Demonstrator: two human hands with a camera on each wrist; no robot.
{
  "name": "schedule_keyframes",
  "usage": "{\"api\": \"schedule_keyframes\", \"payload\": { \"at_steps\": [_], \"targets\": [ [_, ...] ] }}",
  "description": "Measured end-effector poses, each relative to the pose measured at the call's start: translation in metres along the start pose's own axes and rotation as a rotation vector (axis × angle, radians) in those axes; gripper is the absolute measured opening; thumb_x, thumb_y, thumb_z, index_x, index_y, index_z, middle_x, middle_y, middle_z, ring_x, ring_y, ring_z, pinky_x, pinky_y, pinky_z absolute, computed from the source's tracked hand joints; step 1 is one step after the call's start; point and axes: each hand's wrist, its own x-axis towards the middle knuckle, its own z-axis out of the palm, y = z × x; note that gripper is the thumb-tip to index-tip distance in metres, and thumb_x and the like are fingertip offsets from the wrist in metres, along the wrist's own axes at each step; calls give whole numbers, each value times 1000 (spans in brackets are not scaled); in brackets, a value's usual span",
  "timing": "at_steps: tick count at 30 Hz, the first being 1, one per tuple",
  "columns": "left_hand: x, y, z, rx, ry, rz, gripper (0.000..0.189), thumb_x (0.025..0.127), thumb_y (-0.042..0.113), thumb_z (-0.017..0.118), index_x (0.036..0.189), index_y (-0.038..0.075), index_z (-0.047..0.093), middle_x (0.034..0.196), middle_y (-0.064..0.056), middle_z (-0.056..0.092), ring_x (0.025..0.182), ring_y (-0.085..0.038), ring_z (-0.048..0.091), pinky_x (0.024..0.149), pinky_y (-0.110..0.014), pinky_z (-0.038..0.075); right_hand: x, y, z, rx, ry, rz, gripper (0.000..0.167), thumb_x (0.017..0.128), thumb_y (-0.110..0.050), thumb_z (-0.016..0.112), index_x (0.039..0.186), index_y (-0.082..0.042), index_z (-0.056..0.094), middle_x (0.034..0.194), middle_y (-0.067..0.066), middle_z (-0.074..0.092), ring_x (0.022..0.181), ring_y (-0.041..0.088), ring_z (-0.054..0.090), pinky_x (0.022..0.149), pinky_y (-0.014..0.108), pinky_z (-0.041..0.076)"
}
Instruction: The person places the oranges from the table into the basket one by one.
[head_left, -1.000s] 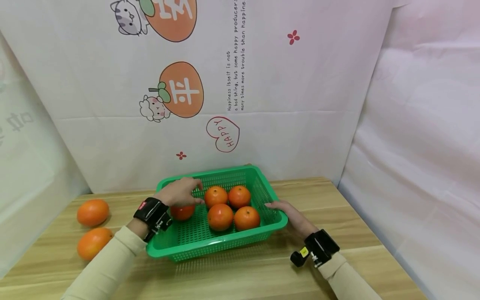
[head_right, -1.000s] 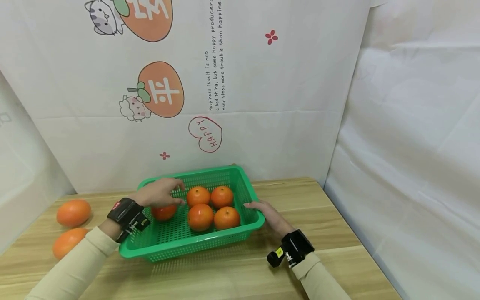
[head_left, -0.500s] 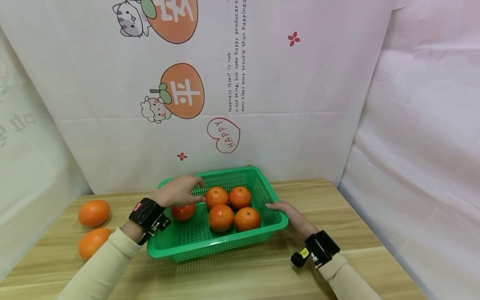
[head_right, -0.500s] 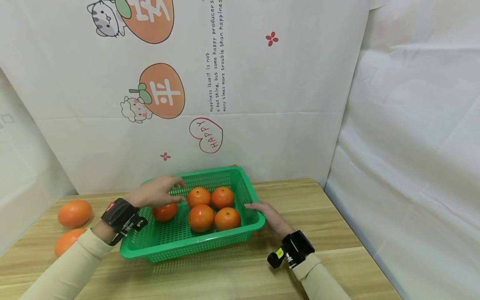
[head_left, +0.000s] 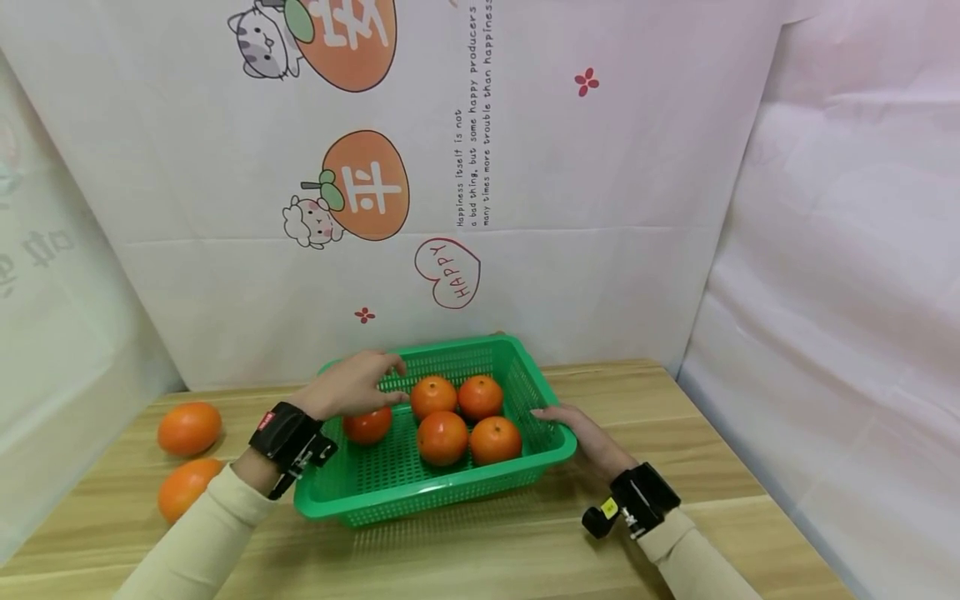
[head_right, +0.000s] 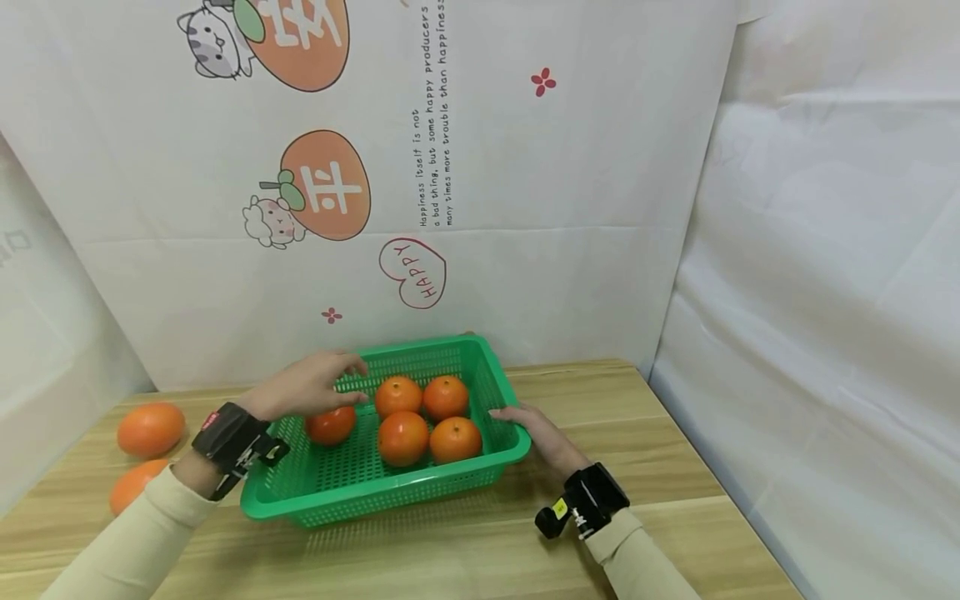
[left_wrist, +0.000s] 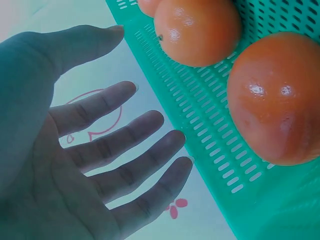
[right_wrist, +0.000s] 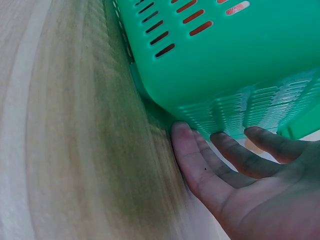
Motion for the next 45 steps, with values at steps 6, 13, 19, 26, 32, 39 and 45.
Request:
{"api": "schedule_keyframes", "payload": {
  "at_steps": [6, 13, 19, 26, 32, 39, 45],
  "targets": [
    [-7, 2, -6, -15, 18, 12, 41, 97, 35, 75, 127, 7, 69, 125, -11, 70, 114, -27, 66, 99, -48, 57, 0, 0, 1, 3, 10, -2, 73, 106, -44, 49, 162, -1, 32, 136, 14, 68, 119, 19, 68, 102, 32, 55],
    [-16, 1, -14, -7, 46, 26, 41, 98, 35, 74, 127, 7, 68, 125, -12, 72, 112, -26, 68, 97, -49, 58, 1, -2, 1, 2, 0, -15, 73, 107, -43, 48, 161, 2, 32, 130, 8, 71, 114, 15, 69, 100, 31, 56],
    [-26, -1, -19, 2, 66, 15, 40, 98, 36, 73, 126, 8, 68, 125, -13, 72, 109, -26, 68, 94, -48, 59, 2, -3, 0, 9, -20, -28, 72, 106, -42, 48, 159, 6, 34, 111, -1, 77, 103, 13, 73, 95, 31, 58],
    [-34, -1, -24, -5, 77, 13, 37, 99, 35, 72, 124, 8, 68, 125, -13, 71, 107, -26, 68, 91, -47, 59, 1, -3, 0, 12, -21, -39, 72, 107, -41, 48, 160, 5, 31, 113, 2, 76, 105, 15, 72, 96, 31, 57],
    [-39, -4, -24, -4, 88, 8, 37, 99, 33, 73, 124, 7, 69, 125, -14, 71, 109, -27, 68, 92, -49, 59, -1, -3, 1, 4, -21, -35, 74, 107, -41, 47, 160, 6, 30, 113, 3, 76, 104, 15, 73, 96, 31, 57],
    [-46, -7, -23, -15, 109, -2, 36, 99, 35, 72, 124, 8, 70, 123, -11, 71, 111, -27, 67, 94, -50, 59, 0, 0, 0, 7, -6, -24, 74, 105, -43, 49, 159, 5, 31, 111, 2, 76, 101, 14, 73, 95, 32, 57],
    [-56, -12, -22, -28, 145, -7, 34, 99, 32, 73, 123, 8, 71, 122, -12, 71, 112, -29, 66, 95, -51, 57, -1, 1, 0, -1, -3, -11, 74, 106, -44, 49, 160, 3, 30, 117, 2, 75, 108, 15, 71, 99, 31, 56]
  ]
}}
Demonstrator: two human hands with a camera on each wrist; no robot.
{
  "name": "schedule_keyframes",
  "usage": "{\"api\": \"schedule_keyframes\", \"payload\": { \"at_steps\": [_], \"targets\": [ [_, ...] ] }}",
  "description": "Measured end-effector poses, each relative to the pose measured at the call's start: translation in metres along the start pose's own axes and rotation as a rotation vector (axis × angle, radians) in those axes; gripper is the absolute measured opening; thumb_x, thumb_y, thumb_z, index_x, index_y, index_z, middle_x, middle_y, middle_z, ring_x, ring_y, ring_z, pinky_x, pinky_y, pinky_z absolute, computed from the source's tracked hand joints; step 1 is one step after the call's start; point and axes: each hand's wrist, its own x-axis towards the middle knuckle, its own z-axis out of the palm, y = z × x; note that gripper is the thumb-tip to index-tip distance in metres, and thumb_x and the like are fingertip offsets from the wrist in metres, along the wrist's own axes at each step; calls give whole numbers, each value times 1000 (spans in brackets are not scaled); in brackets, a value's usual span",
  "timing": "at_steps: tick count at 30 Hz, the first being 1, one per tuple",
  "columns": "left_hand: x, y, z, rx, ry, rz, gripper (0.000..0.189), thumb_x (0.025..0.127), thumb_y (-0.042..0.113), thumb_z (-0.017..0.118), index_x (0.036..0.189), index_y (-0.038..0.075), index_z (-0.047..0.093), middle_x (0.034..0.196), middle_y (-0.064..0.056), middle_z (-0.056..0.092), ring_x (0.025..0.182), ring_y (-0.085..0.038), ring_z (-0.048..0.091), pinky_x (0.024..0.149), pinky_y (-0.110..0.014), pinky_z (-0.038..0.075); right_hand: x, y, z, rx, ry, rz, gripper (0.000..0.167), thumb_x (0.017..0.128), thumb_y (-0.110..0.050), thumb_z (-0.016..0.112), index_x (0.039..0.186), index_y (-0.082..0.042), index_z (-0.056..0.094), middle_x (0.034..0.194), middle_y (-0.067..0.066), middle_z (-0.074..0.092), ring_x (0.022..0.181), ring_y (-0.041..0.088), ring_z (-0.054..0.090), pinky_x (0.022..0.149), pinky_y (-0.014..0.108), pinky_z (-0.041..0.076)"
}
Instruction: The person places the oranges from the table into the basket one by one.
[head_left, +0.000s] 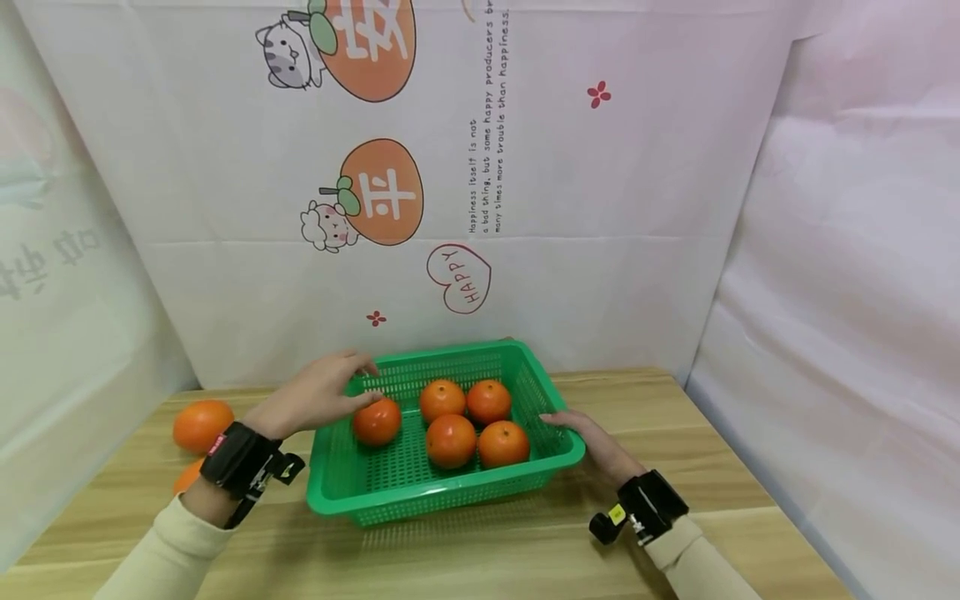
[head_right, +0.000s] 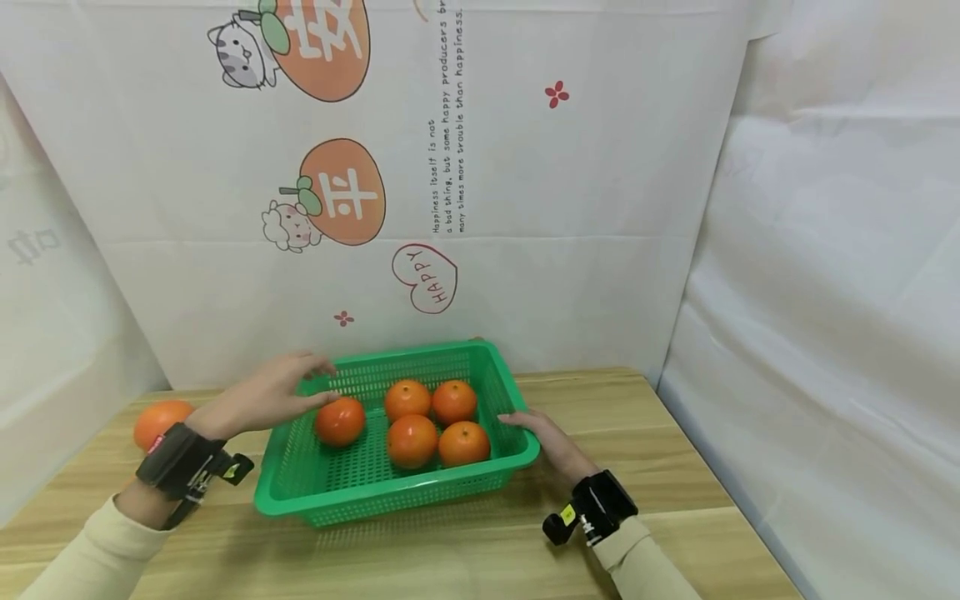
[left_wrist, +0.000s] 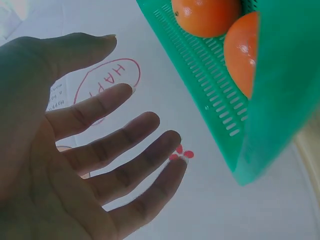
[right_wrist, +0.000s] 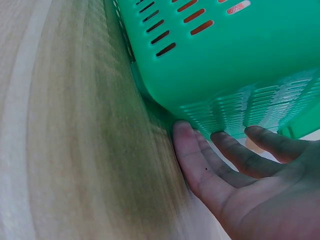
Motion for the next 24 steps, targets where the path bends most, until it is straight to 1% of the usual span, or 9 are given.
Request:
{"api": "schedule_keyframes", "payload": {
  "at_steps": [2, 4, 9, 12, 14, 17, 19, 22, 24],
  "targets": [
    [-4, -2, 0, -6, 3, -15, 34, 98, 31, 74, 123, 7, 70, 122, -12, 71, 112, -30, 66, 94, -50, 58, 0, 0, 0, 5, -8, 1, 74, 106, -44, 48, 160, 3, 30, 117, 2, 75, 108, 15, 71, 99, 32, 56],
    [-8, -4, 1, -16, 5, -23, 34, 98, 28, 75, 123, 6, 70, 122, -12, 71, 112, -31, 66, 94, -51, 58, 0, 0, 1, 10, -16, 1, 73, 106, -44, 48, 160, 4, 30, 113, 1, 76, 103, 14, 72, 97, 32, 57],
    [-18, -9, 1, -25, 3, -27, 36, 96, 23, 76, 126, 4, 68, 126, -16, 71, 113, -33, 67, 93, -51, 58, 2, -1, 0, 10, -10, -6, 70, 107, -42, 47, 156, 7, 36, 95, -1, 78, 86, 8, 73, 93, 31, 57],
    [-23, -12, 1, -21, -11, -30, 36, 96, 23, 77, 125, 4, 68, 126, -17, 70, 111, -33, 66, 91, -50, 58, 2, 0, 0, 10, -14, -11, 70, 107, -41, 46, 157, 7, 35, 95, -1, 79, 87, 8, 73, 94, 31, 56],
    [-26, -15, 1, -15, -28, -42, 38, 95, 26, 78, 124, 4, 68, 124, -17, 70, 110, -32, 66, 90, -49, 58, 2, 1, 1, 12, -18, -14, 70, 107, -41, 47, 158, 6, 34, 98, 0, 79, 89, 10, 74, 95, 31, 56],
    [-31, -18, 3, -4, -59, -62, 44, 93, 29, 79, 126, 2, 67, 119, -17, 69, 103, -29, 64, 85, -45, 58, 2, 1, 1, 18, -21, -17, 71, 107, -41, 47, 159, 6, 33, 102, 1, 79, 92, 11, 75, 95, 31, 57],
    [-34, -20, 5, 2, -71, -77, 46, 93, 29, 80, 126, 1, 66, 117, -16, 68, 100, -27, 63, 84, -43, 57, 2, 1, 1, 21, -22, -17, 71, 107, -41, 47, 159, 6, 32, 101, 1, 79, 90, 11, 75, 94, 31, 58],
    [-38, -22, 7, 14, -77, -85, 47, 93, 29, 80, 127, 0, 66, 120, -19, 67, 101, -29, 64, 84, -45, 57, 2, 0, 1, 20, -20, -16, 72, 107, -42, 47, 158, 6, 32, 99, 0, 79, 88, 9, 75, 93, 31, 58],
    [-40, -24, 8, 15, -70, -91, 46, 93, 29, 79, 127, 1, 66, 125, -21, 67, 106, -33, 65, 88, -49, 57, 2, 0, 2, 16, -18, -15, 73, 107, -42, 47, 159, 6, 32, 97, -1, 79, 87, 9, 75, 94, 31, 57]
  ]
}}
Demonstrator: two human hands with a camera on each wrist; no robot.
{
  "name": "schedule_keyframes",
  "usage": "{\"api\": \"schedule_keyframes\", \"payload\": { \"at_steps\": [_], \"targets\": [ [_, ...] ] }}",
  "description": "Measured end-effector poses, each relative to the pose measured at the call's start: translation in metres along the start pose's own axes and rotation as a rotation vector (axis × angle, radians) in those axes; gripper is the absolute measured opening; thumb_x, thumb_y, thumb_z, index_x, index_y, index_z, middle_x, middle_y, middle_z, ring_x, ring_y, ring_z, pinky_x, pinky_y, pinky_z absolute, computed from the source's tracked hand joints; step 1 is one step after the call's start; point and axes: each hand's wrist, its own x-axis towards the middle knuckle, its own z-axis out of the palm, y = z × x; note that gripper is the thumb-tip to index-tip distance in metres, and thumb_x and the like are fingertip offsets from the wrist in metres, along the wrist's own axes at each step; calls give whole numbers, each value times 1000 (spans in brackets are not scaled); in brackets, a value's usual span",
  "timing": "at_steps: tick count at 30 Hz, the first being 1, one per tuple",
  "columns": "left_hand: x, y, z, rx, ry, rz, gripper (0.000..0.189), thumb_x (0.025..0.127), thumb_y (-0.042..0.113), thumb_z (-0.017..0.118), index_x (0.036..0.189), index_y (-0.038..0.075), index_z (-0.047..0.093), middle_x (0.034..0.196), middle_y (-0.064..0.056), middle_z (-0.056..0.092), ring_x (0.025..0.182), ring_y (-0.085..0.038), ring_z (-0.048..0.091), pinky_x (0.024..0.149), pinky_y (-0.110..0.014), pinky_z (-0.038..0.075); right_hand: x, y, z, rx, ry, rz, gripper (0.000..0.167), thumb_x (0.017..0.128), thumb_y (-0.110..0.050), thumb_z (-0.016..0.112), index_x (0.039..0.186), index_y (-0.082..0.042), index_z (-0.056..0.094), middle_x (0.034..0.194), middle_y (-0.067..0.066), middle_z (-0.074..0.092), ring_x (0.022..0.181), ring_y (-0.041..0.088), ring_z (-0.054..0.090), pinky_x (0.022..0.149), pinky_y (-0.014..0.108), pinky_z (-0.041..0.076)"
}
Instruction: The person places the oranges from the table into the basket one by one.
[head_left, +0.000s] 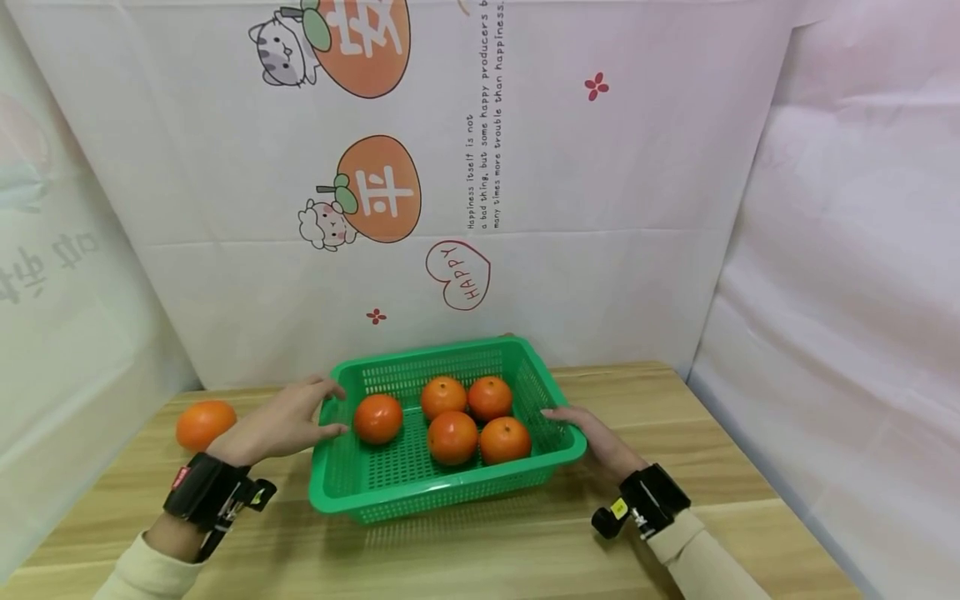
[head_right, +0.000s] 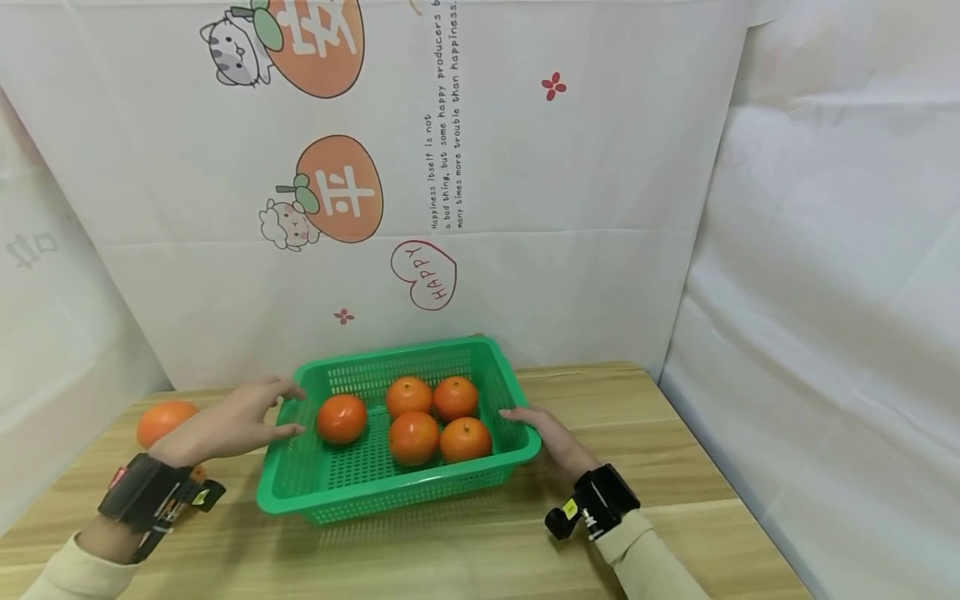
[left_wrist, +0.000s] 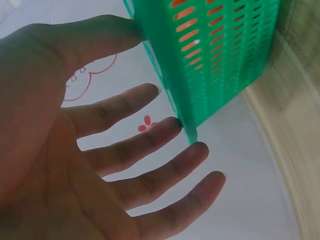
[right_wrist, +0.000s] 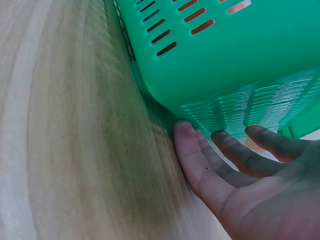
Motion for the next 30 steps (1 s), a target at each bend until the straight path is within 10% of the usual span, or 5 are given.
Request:
{"api": "schedule_keyframes", "payload": {
  "at_steps": [30],
  "targets": [
    [-23, -20, -3, -38, 43, -87, 47, 100, 41, 71, 132, 6, 67, 132, -20, 67, 121, -42, 64, 91, -56, 58, -1, -3, -2, -32, 15, 21, 71, 106, -44, 46, 153, 9, 40, 86, -4, 78, 83, 6, 73, 98, 28, 54]
  ]
}}
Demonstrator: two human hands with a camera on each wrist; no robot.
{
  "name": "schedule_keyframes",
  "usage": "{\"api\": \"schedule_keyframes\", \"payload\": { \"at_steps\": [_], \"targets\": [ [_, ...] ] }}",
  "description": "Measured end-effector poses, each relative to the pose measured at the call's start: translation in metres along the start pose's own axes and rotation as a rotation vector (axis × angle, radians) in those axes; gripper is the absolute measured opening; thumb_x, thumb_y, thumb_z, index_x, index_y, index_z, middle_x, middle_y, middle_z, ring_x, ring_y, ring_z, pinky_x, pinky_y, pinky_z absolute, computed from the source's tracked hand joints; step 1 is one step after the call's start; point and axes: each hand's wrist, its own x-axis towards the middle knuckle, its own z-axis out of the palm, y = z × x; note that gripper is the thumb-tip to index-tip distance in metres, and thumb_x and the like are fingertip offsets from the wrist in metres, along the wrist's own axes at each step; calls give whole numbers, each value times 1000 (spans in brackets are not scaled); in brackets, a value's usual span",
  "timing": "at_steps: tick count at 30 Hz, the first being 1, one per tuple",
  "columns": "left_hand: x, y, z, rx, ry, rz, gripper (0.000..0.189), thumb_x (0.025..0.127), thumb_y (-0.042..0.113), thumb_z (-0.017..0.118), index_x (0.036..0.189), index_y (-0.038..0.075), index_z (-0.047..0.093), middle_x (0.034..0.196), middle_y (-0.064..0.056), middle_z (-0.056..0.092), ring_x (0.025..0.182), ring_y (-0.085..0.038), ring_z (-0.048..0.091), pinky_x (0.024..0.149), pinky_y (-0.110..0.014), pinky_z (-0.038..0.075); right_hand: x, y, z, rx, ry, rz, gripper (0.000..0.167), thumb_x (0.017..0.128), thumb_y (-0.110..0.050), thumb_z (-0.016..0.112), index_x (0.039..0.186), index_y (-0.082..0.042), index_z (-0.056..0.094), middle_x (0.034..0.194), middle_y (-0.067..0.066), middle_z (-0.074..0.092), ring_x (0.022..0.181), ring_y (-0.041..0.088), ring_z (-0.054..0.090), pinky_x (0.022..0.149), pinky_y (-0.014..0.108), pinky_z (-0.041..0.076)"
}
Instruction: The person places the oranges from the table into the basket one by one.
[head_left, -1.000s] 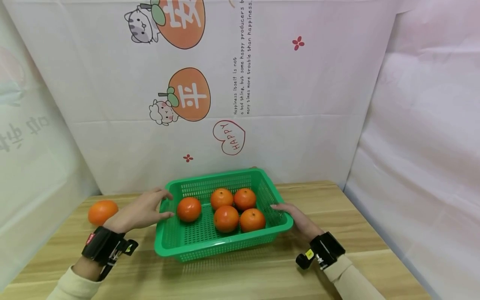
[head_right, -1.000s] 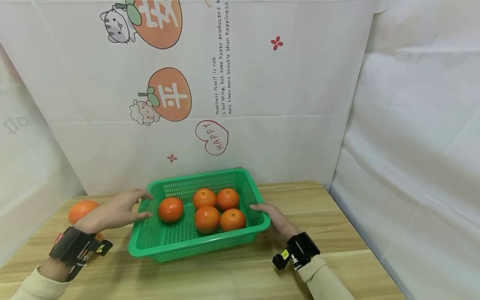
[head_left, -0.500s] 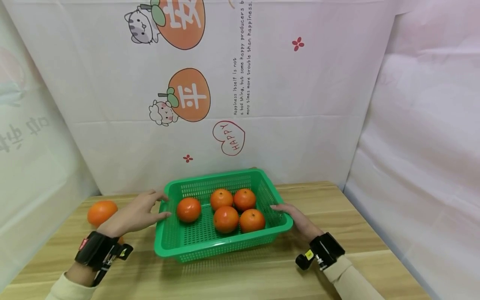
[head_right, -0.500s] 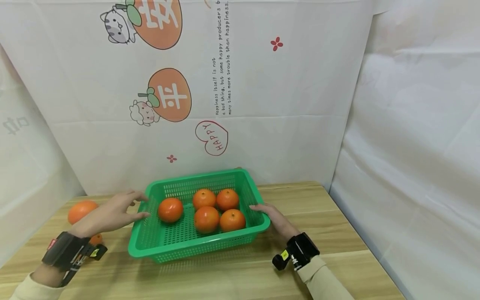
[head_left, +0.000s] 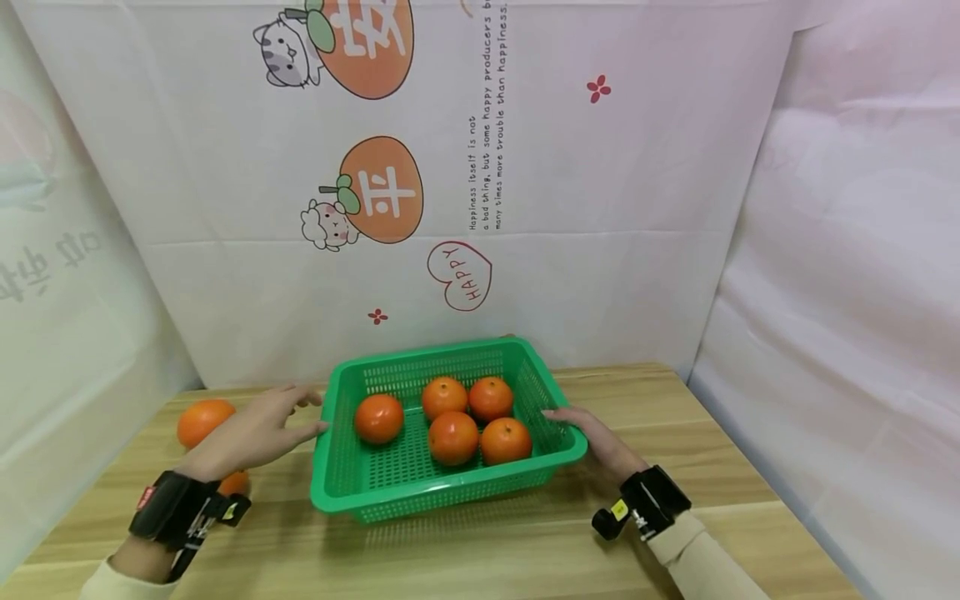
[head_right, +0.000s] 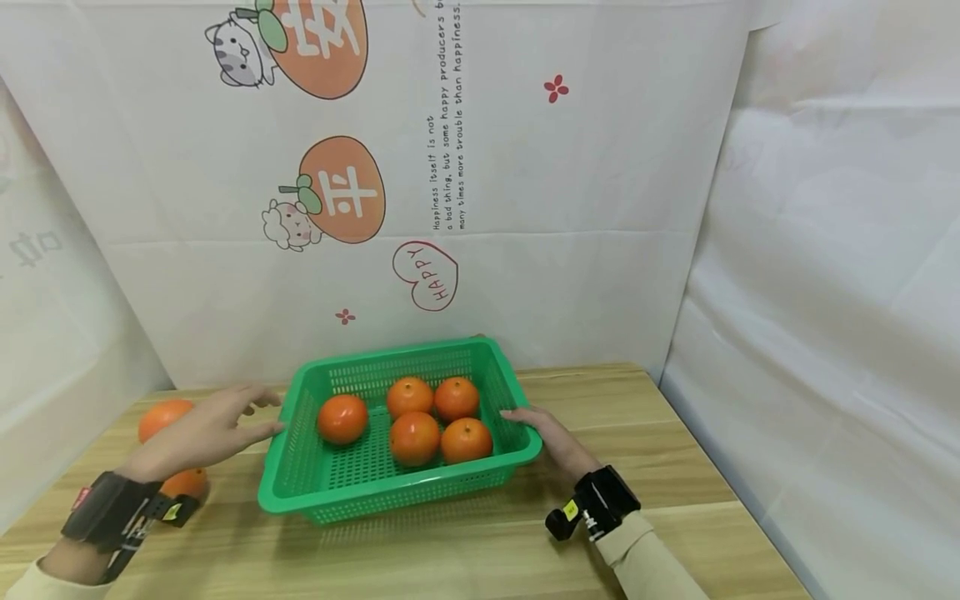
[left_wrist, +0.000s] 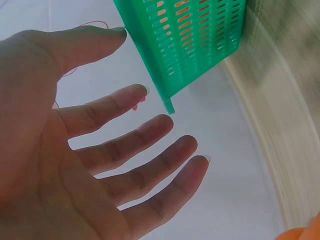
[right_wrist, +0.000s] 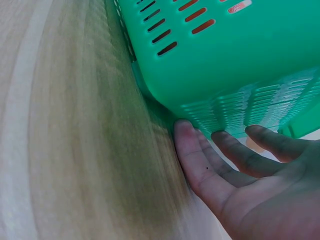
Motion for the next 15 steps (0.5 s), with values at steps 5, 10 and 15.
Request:
{"api": "schedule_keyframes", "payload": {
  "at_steps": [5, 10, 15],
  "targets": [
    [-3, -3, -1, 13, 17, -5, 45, 99, 41, 72, 128, 6, 68, 129, -19, 69, 116, -40, 66, 87, -54, 59, 1, 1, 0, 22, -17, -11, 72, 107, -42, 46, 158, 6, 34, 100, -1, 79, 94, 10, 74, 98, 31, 55],
    [-7, -8, 0, 16, 36, -6, 44, 99, 41, 72, 126, 6, 68, 126, -18, 71, 113, -37, 67, 86, -53, 59, 1, 1, 0, 14, -12, -9, 70, 107, -42, 46, 154, 9, 39, 91, -3, 79, 85, 7, 74, 96, 30, 56],
    [-10, -12, 1, 29, 43, -18, 42, 99, 38, 73, 125, 5, 68, 126, -20, 70, 113, -39, 67, 86, -54, 59, 1, 1, 1, 23, -18, -5, 71, 107, -42, 45, 156, 9, 36, 93, -3, 79, 87, 7, 74, 97, 29, 56]
  ]
}}
